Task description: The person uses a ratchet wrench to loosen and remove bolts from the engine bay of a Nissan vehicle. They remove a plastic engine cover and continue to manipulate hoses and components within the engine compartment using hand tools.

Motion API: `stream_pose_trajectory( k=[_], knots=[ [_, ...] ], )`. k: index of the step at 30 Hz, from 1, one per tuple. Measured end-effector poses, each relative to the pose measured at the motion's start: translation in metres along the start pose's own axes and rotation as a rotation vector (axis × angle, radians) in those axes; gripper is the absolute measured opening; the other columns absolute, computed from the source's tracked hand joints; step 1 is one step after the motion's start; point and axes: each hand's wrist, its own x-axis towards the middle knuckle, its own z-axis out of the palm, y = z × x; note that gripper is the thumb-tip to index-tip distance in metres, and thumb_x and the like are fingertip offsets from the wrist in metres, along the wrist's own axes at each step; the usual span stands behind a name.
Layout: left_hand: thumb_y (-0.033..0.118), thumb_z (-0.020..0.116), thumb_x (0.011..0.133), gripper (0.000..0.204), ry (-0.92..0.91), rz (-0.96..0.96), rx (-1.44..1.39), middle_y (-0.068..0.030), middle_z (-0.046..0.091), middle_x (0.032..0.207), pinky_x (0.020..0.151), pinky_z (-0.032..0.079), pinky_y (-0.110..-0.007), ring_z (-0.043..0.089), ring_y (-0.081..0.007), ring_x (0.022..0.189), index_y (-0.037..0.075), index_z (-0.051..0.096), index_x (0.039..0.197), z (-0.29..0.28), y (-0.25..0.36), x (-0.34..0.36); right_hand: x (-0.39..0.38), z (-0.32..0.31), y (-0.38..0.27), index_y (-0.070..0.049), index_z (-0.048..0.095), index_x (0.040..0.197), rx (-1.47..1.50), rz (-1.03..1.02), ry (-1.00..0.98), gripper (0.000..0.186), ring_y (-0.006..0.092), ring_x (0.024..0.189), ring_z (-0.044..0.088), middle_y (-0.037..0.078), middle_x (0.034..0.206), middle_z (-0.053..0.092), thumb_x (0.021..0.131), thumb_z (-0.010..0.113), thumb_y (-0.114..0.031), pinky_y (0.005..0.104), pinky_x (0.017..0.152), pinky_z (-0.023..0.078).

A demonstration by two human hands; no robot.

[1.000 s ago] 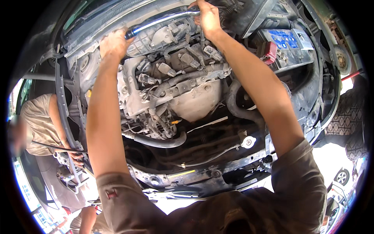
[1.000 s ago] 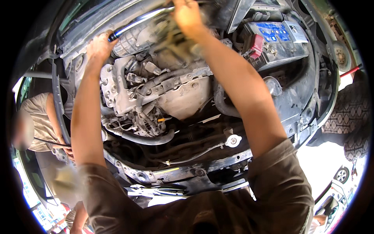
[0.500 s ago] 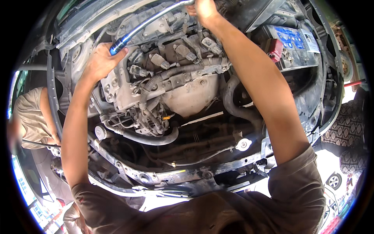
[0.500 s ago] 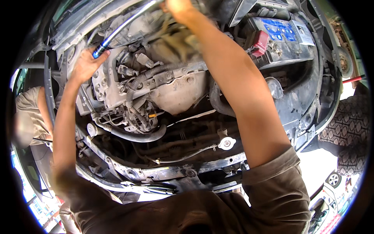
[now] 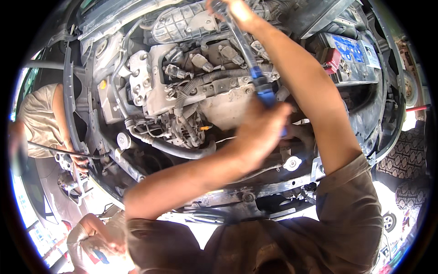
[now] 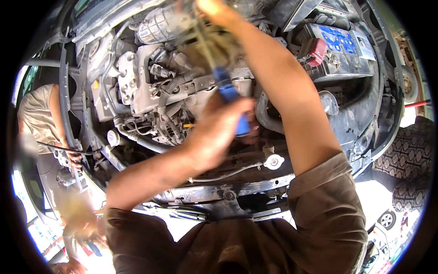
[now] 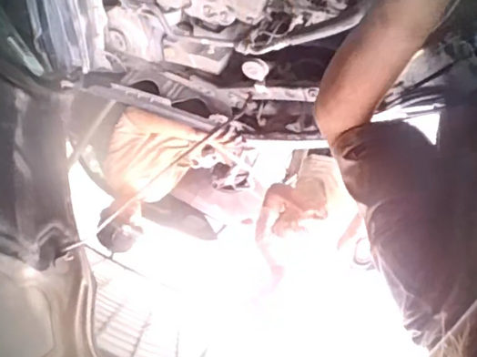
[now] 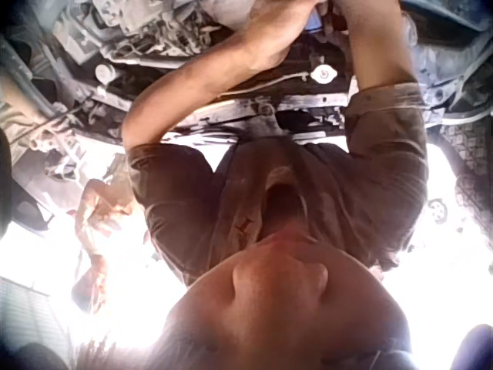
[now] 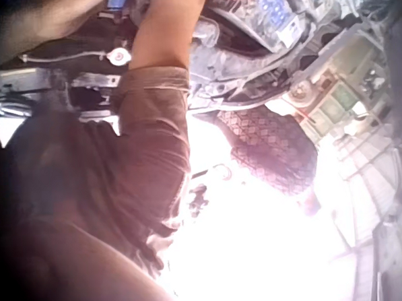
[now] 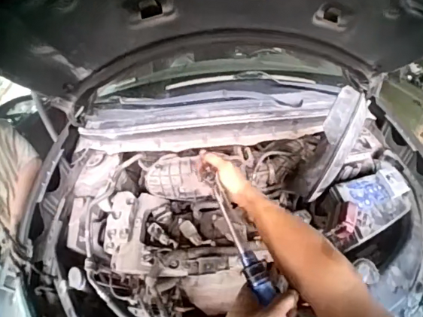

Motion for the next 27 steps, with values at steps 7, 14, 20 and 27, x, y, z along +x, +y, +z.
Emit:
stream_pose_trajectory(
  k=[7, 14, 20, 27],
  knots=[
    [0.033, 0.062, 0.091, 0.033, 0.547, 0.176, 1.847, -0.0141, 0.069, 0.088, 0.067, 0.054, -0.042, 0.069, -0.0285, 0.082, 0.007, 0.058, 0.11, -0.182, 0.135, 0.052, -0.033, -0.01, -0.045, -0.01, 0.063, 0.088, 0.189, -0.097, 0.568, 0.032, 0.0133, 0.062, 0.052, -0.001, 0.069, 0.056, 0.089, 0.053, -0.041, 0.0304, 0.052, 0.041],
    [0.029, 0.063, 0.09, 0.029, 0.631, 0.235, 2.125, -0.0151, 0.07, 0.106, 0.086, 0.054, -0.039, 0.068, -0.0293, 0.098, 0.01, 0.062, 0.112, -0.146, 0.179, 0.121, -0.044, -0.04, -0.042, -0.014, 0.057, 0.077, 0.322, -0.186, 0.46, 0.034, 0.0094, 0.037, 0.031, -0.003, 0.05, 0.039, 0.088, 0.05, -0.046, 0.0276, 0.036, 0.024],
    [0.031, 0.066, 0.089, 0.065, -0.223, -0.097, 0.492, -0.0142, 0.056, 0.115, 0.096, 0.045, -0.037, 0.054, -0.0197, 0.111, 0.002, 0.034, 0.138, -0.037, 0.057, -0.004, -0.036, -0.023, -0.047, -0.009, 0.064, 0.083, 0.295, 0.005, 0.206, 0.036, 0.0209, 0.059, 0.057, 0.006, 0.066, 0.059, 0.086, 0.055, -0.044, 0.034, 0.057, 0.048],
    [0.022, 0.061, 0.091, 0.027, 0.027, -0.026, 0.115, -0.0048, 0.057, 0.083, 0.057, 0.05, -0.033, 0.055, -0.0175, 0.061, 0.009, 0.046, 0.108, 0.016, 0.023, 0.002, -0.046, -0.059, -0.06, -0.007, 0.061, 0.096, 0.02, 0.028, 0.091, 0.039, 0.0211, 0.067, 0.063, 0.01, 0.078, 0.066, 0.093, 0.051, -0.045, 0.0347, 0.065, 0.052]
  ],
)
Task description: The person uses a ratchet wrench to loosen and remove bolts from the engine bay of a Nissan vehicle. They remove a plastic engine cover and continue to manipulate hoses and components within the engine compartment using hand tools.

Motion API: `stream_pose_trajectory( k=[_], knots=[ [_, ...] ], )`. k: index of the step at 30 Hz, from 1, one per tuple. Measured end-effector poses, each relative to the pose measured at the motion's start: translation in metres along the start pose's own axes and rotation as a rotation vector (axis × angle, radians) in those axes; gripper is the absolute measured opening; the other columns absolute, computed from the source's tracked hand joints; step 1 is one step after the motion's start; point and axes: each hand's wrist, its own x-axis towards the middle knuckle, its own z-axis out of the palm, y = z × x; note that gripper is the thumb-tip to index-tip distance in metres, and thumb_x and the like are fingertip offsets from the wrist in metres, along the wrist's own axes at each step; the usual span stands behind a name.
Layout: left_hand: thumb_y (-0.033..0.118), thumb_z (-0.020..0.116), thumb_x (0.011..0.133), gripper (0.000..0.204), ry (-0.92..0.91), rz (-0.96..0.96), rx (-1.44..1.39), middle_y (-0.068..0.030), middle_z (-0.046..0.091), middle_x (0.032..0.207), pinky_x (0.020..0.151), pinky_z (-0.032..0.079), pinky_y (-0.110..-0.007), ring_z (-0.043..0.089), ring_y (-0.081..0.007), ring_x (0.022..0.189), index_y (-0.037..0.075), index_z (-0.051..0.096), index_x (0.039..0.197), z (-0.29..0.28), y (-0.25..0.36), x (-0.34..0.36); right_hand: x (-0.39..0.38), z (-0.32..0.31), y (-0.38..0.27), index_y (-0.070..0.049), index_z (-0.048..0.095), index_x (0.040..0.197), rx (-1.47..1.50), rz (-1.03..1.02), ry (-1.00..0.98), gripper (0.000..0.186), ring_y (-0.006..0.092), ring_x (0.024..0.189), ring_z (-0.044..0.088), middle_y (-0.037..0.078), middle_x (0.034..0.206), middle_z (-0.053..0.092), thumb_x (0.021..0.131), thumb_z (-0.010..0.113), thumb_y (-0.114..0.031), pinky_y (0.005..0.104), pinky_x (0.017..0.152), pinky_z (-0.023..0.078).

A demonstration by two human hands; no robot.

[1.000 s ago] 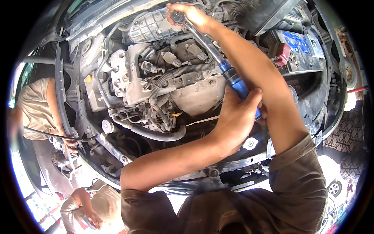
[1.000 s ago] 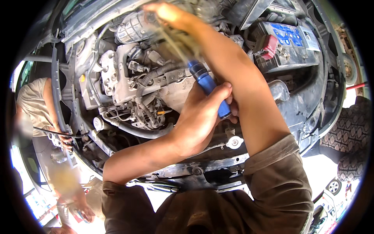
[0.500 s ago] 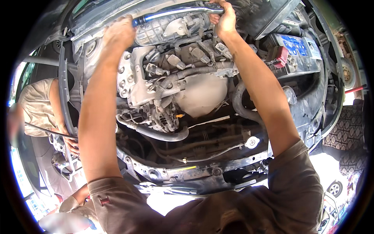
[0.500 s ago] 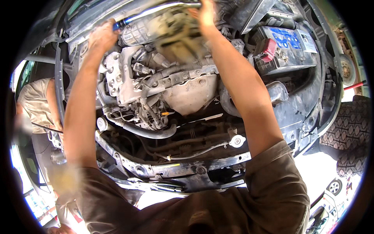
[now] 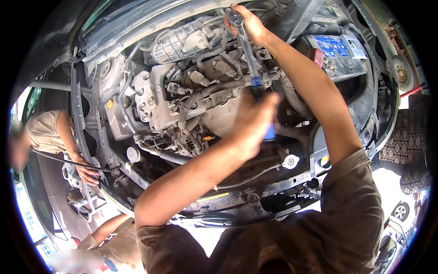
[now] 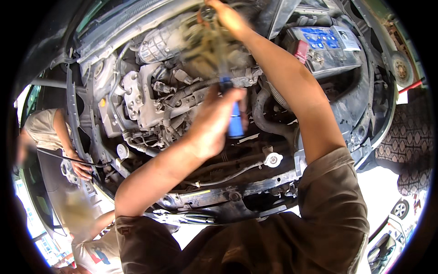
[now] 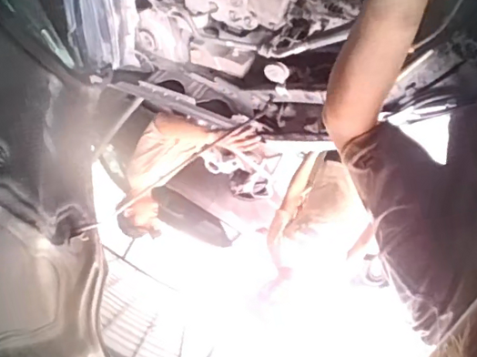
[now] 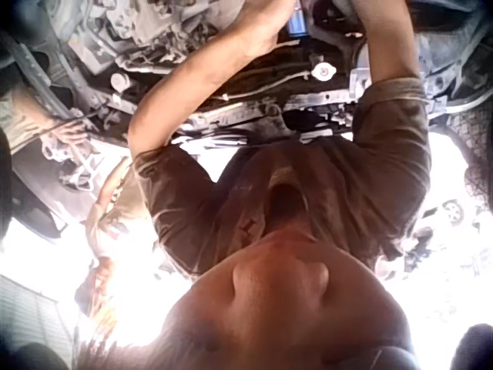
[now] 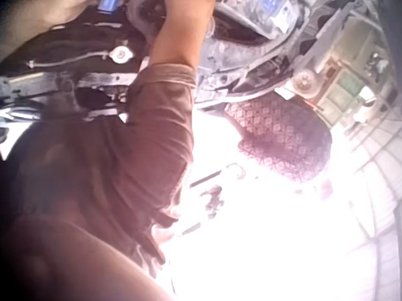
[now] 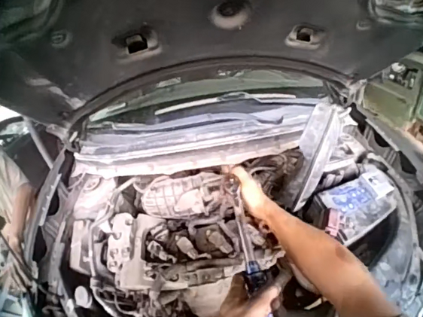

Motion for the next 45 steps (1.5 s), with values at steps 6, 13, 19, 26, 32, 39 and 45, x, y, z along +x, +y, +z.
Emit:
stream_pose_trajectory(
  k=[6, 13, 19, 26, 32, 39, 45],
  knots=[
    [0.049, 0.057, 0.095, 0.035, 0.154, 0.025, 0.263, 0.0029, 0.049, 0.066, 0.04, 0.035, -0.026, 0.043, -0.0086, 0.044, 0.014, 0.054, 0.097, -0.045, 0.026, 0.002, -0.027, 0.004, -0.028, -0.009, 0.063, 0.088, -0.222, -0.061, 0.139, 0.049, 0.0124, 0.069, 0.048, 0.001, 0.08, 0.059, 0.1, 0.036, -0.048, 0.0293, 0.067, 0.039],
    [0.049, 0.052, 0.098, 0.038, 0.203, 0.07, 0.232, 0.0014, 0.047, 0.06, 0.035, 0.031, -0.024, 0.039, -0.0079, 0.039, 0.01, 0.054, 0.099, -0.052, 0.028, -0.091, -0.076, 0.044, -0.083, -0.004, 0.059, 0.126, -0.38, -0.011, 0.037, 0.079, 0.0221, 0.099, 0.061, 0.017, 0.102, 0.064, 0.09, 0.04, -0.072, 0.0383, 0.085, 0.048],
    [0.044, 0.043, 0.103, 0.042, 0.048, 0.206, 0.158, -0.0012, 0.048, 0.054, 0.035, 0.032, -0.023, 0.037, -0.0074, 0.036, 0.004, 0.055, 0.095, -0.088, -0.047, -0.224, -0.237, 0.101, -0.162, -0.005, 0.061, 0.104, -0.626, -0.118, -0.573, 0.049, 0.009, 0.061, 0.046, -0.003, 0.067, 0.049, 0.103, 0.039, -0.049, 0.0268, 0.057, 0.04],
    [0.032, 0.054, 0.101, 0.03, 0.092, 0.028, 0.153, -0.0008, 0.054, 0.064, 0.045, 0.038, -0.021, 0.049, -0.0056, 0.051, 0.003, 0.064, 0.099, -0.047, -0.163, -0.302, -0.412, 0.116, -0.115, -0.004, 0.062, 0.099, -0.497, 0.242, -0.54, 0.038, 0.0093, 0.064, 0.045, -0.001, 0.066, 0.048, 0.103, 0.045, -0.038, 0.0265, 0.061, 0.04],
    [0.032, 0.068, 0.089, 0.033, 0.365, 0.381, 1.027, -0.0187, 0.06, 0.066, 0.056, 0.046, -0.043, 0.06, -0.0369, 0.061, 0.0, 0.06, 0.091, -0.052, -0.239, -0.276, -0.508, 0.104, -0.04, 0.001, 0.055, 0.106, -1.057, 0.283, -0.384, 0.041, 0.0466, 0.091, 0.06, 0.026, 0.088, 0.064, 0.098, 0.052, -0.039, 0.0523, 0.078, 0.046],
    [0.025, 0.064, 0.095, 0.027, 0.329, 0.143, 0.439, 0.0031, 0.047, 0.057, 0.037, 0.029, -0.023, 0.04, -0.0045, 0.041, 0.002, 0.057, 0.084, -0.047, -0.295, -0.288, -0.538, 0.105, -0.021, -0.002, 0.055, 0.105, -1.263, 0.203, -0.31, 0.03, 0.0477, 0.087, 0.062, 0.026, 0.092, 0.065, 0.094, 0.056, -0.03, 0.0532, 0.077, 0.05],
    [0.035, 0.064, 0.093, 0.035, 0.534, 0.195, 0.55, -0.0111, 0.057, 0.057, 0.049, 0.044, -0.041, 0.059, -0.0255, 0.048, 0.001, 0.059, 0.082, -0.025, -0.329, -0.279, -0.546, 0.087, -0.022, -0.006, 0.06, 0.102, -1.368, 0.027, -0.236, 0.022, 0.0404, 0.087, 0.064, 0.019, 0.091, 0.066, 0.091, 0.062, -0.024, 0.0503, 0.075, 0.052]
  ],
)
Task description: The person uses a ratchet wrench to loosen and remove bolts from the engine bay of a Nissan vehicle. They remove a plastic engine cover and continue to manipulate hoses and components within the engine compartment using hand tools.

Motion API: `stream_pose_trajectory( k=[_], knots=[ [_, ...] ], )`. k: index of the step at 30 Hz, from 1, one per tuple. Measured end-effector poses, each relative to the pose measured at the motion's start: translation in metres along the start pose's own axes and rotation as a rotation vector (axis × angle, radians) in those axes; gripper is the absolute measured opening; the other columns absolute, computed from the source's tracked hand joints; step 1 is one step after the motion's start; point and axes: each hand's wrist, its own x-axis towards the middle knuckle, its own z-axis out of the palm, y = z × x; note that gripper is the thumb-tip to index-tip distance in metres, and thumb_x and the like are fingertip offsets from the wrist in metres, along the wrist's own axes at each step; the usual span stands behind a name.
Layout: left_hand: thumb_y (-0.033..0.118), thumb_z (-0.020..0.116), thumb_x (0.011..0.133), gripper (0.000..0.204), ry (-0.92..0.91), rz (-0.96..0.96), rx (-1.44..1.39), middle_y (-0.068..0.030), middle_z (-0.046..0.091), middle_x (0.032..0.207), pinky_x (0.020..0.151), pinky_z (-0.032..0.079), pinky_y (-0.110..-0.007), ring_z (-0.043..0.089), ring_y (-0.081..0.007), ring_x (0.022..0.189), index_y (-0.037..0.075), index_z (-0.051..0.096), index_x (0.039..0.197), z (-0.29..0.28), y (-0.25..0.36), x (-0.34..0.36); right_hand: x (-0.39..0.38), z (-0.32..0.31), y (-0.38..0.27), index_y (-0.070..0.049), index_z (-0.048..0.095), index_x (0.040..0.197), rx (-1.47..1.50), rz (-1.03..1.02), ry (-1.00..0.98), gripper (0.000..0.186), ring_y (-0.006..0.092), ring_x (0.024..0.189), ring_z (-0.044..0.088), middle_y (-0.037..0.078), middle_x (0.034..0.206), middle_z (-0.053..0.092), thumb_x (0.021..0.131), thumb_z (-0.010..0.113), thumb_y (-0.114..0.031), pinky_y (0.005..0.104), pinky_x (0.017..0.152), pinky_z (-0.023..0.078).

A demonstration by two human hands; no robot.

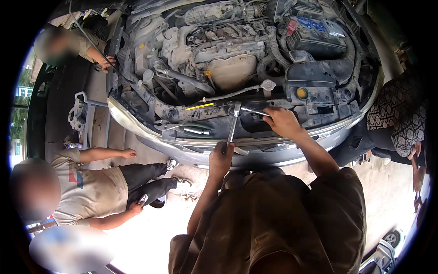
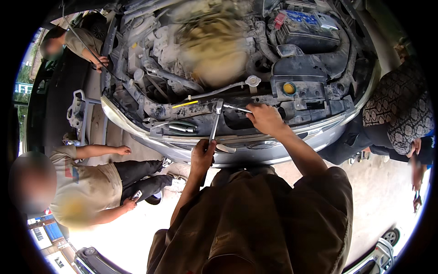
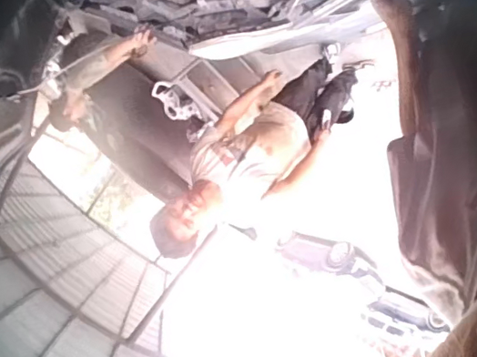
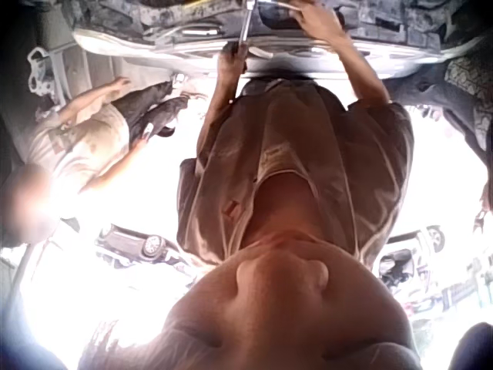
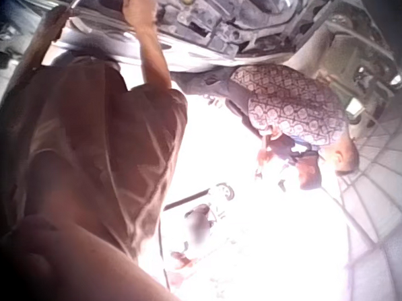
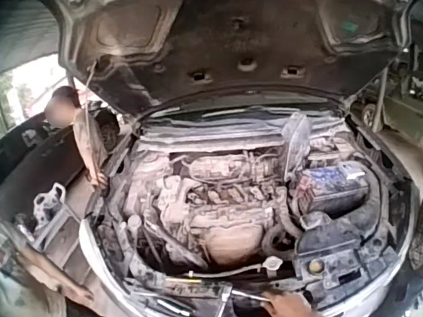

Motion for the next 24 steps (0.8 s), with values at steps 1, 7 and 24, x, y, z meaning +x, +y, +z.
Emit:
stream_pose_trajectory(
  k=[1, 7, 24],
  knots=[
    [0.034, 0.063, 0.093, 0.033, 0.105, 0.186, 0.203, -0.015, 0.06, 0.059, 0.054, 0.047, -0.046, 0.063, -0.0363, 0.057, 0.003, 0.059, 0.083, 0.004, 0.001, 0.003, -0.005, 0.003, 0.005, -0.006, 0.061, 0.101, -0.022, -0.003, 0.023, 0.021, 0.0384, 0.09, 0.063, 0.018, 0.092, 0.065, 0.089, 0.063, -0.023, 0.049, 0.077, 0.052],
    [0.03, 0.065, 0.09, 0.027, 0.091, 0.457, 0.662, -0.0187, 0.065, 0.084, 0.063, 0.052, -0.049, 0.065, -0.0408, 0.073, 0.005, 0.058, 0.092, -0.003, 0.031, 0.028, -0.036, 0.0, 0.022, -0.007, 0.066, 0.1, -0.225, -0.066, 0.158, 0.022, 0.0315, 0.1, 0.056, 0.011, 0.1, 0.061, 0.084, 0.069, -0.02, 0.0428, 0.087, 0.047],
    [0.029, 0.07, 0.079, 0.028, 0.16, 0.788, 0.935, -0.0116, 0.061, 0.1, 0.086, 0.044, -0.04, 0.057, -0.0285, 0.1, 0.004, 0.066, 0.093, 0.011, 0.053, 0.063, -0.061, -0.002, 0.025, -0.006, 0.059, 0.114, 0.161, -0.029, 0.371, 0.038, 0.0357, 0.106, 0.054, 0.015, 0.116, 0.049, 0.078, 0.071, -0.01, 0.0435, 0.086, 0.049]
  ],
)
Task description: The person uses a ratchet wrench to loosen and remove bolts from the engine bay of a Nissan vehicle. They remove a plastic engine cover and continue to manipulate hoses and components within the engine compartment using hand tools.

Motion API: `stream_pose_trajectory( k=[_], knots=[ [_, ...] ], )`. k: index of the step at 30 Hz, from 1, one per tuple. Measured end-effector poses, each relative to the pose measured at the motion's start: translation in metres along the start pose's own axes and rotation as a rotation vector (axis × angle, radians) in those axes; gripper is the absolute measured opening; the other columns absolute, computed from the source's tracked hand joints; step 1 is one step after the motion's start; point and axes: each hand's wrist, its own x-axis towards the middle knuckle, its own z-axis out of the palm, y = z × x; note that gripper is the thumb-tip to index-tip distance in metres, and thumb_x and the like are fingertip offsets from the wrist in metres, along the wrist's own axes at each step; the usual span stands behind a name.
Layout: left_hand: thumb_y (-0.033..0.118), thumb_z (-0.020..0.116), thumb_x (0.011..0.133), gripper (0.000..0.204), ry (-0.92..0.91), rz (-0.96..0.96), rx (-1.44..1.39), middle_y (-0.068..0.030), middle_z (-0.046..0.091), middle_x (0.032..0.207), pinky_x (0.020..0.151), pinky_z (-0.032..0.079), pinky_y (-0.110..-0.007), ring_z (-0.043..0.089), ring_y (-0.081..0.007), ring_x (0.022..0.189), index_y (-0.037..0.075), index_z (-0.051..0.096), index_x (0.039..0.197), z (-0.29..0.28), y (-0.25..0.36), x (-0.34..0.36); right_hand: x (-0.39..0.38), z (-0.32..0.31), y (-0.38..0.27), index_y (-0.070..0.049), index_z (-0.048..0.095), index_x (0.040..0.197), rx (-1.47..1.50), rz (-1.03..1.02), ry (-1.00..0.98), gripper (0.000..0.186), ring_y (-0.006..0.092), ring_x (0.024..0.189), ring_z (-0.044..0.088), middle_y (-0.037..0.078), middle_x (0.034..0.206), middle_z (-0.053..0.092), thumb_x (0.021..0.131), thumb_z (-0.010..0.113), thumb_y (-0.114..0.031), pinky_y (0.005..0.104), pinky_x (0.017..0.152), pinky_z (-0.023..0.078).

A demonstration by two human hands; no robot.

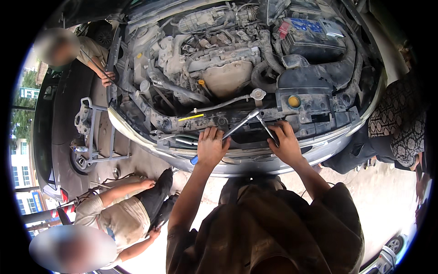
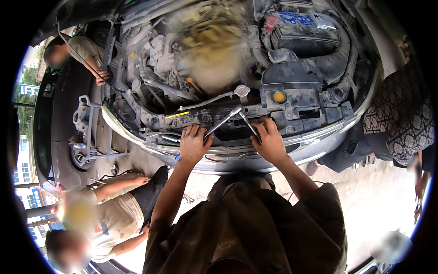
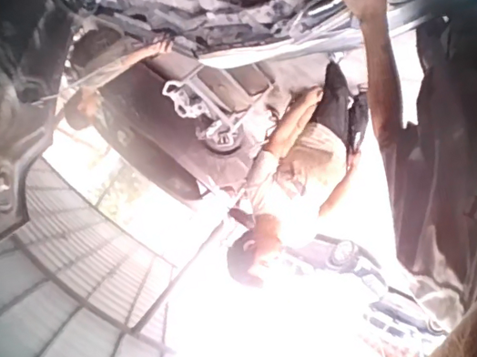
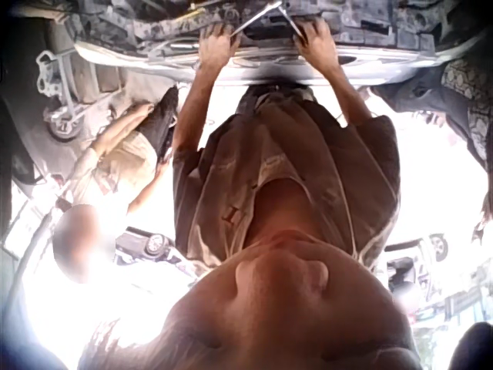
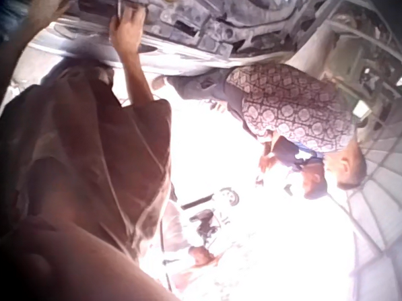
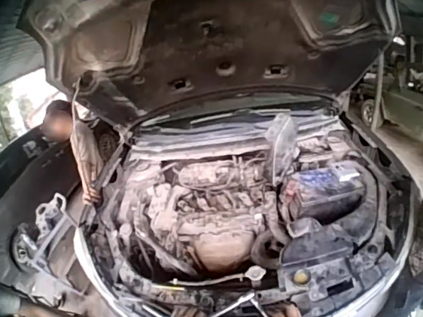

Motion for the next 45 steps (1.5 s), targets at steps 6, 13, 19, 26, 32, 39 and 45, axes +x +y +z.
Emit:
stream_pose_trajectory(
  k=[6, 13, 19, 26, 32, 39, 45],
  knots=[
    [0.033, 0.07, 0.08, 0.035, 0.073, -0.124, -0.042, -0.0108, 0.058, 0.101, 0.08, 0.042, -0.041, 0.055, -0.0297, 0.093, 0.005, 0.065, 0.1, -0.035, -0.017, 0.01, 0.047, -0.017, -0.006, -0.005, 0.064, 0.1, 0.031, 0.122, -0.051, 0.02, 0.0288, 0.073, 0.066, 0.01, 0.093, 0.062, 0.085, 0.069, -0.017, 0.0397, 0.066, 0.053],
    [0.022, 0.066, 0.087, 0.031, 0.341, -0.371, 0.06, -0.0139, 0.058, 0.105, 0.087, 0.041, -0.044, 0.053, -0.0347, 0.1, 0.006, 0.061, 0.113, -0.068, -0.164, 0.016, 0.206, -0.003, 0.003, -0.003, 0.068, 0.097, 0.071, 0.18, -0.089, 0.02, 0.0254, 0.062, 0.066, 0.015, 0.076, 0.068, 0.087, 0.067, -0.02, 0.0341, 0.061, 0.052],
    [0.033, 0.059, 0.092, 0.046, 0.522, -0.781, 0.33, -0.0171, 0.048, 0.128, 0.1, 0.032, -0.053, 0.043, -0.037, 0.119, 0.006, 0.052, 0.129, -0.044, -0.274, -0.039, 0.391, 0.08, 0.106, -0.01, 0.07, 0.108, -0.324, 0.229, -0.005, 0.029, 0.0321, 0.093, 0.068, 0.016, 0.098, 0.071, 0.087, 0.063, -0.029, 0.0393, 0.084, 0.052],
    [0.037, 0.059, 0.092, 0.038, 0.517, -0.738, 0.431, -0.0207, 0.041, 0.144, 0.106, 0.032, -0.059, 0.032, -0.0425, 0.137, 0.007, 0.066, 0.113, -0.016, -0.265, -0.035, 0.499, 0.144, 0.142, -0.014, 0.07, 0.113, -0.699, 0.514, -0.057, 0.044, 0.0339, 0.117, 0.058, 0.017, 0.119, 0.065, 0.085, 0.06, -0.045, 0.0429, 0.102, 0.042],
    [0.029, 0.059, 0.093, 0.032, 0.563, -0.761, 0.283, -0.0256, 0.043, 0.135, 0.104, 0.032, -0.055, 0.038, -0.0424, 0.13, 0.001, 0.065, 0.107, -0.008, -0.27, -0.042, 0.51, 0.177, 0.155, -0.016, 0.073, 0.109, -0.8, 0.597, 0.015, 0.051, 0.0317, 0.118, 0.057, 0.014, 0.114, 0.068, 0.084, 0.059, -0.058, 0.0448, 0.104, 0.035],
    [0.021, 0.061, 0.093, 0.03, 0.516, -0.797, 0.259, -0.0208, 0.065, 0.104, 0.09, 0.044, -0.044, 0.058, -0.0333, 0.102, -0.004, 0.066, 0.106, -0.005, -0.273, -0.055, 0.512, 0.184, 0.155, -0.009, 0.073, 0.094, -0.953, 0.389, -0.067, 0.041, 0.0308, 0.107, 0.063, 0.014, 0.102, 0.071, 0.089, 0.059, -0.047, 0.0446, 0.097, 0.039],
    [0.011, 0.059, 0.093, 0.025, 0.487, -0.763, 0.211, -0.0208, 0.069, 0.099, 0.082, 0.05, -0.04, 0.065, -0.0306, 0.087, -0.01, 0.065, 0.105, -0.002, -0.277, -0.06, 0.507, 0.176, 0.16, -0.008, 0.072, 0.095, -1.173, 0.02, -0.138, 0.031, 0.033, 0.107, 0.063, 0.014, 0.101, 0.071, 0.088, 0.062, -0.037, 0.0446, 0.097, 0.042]
  ],
)
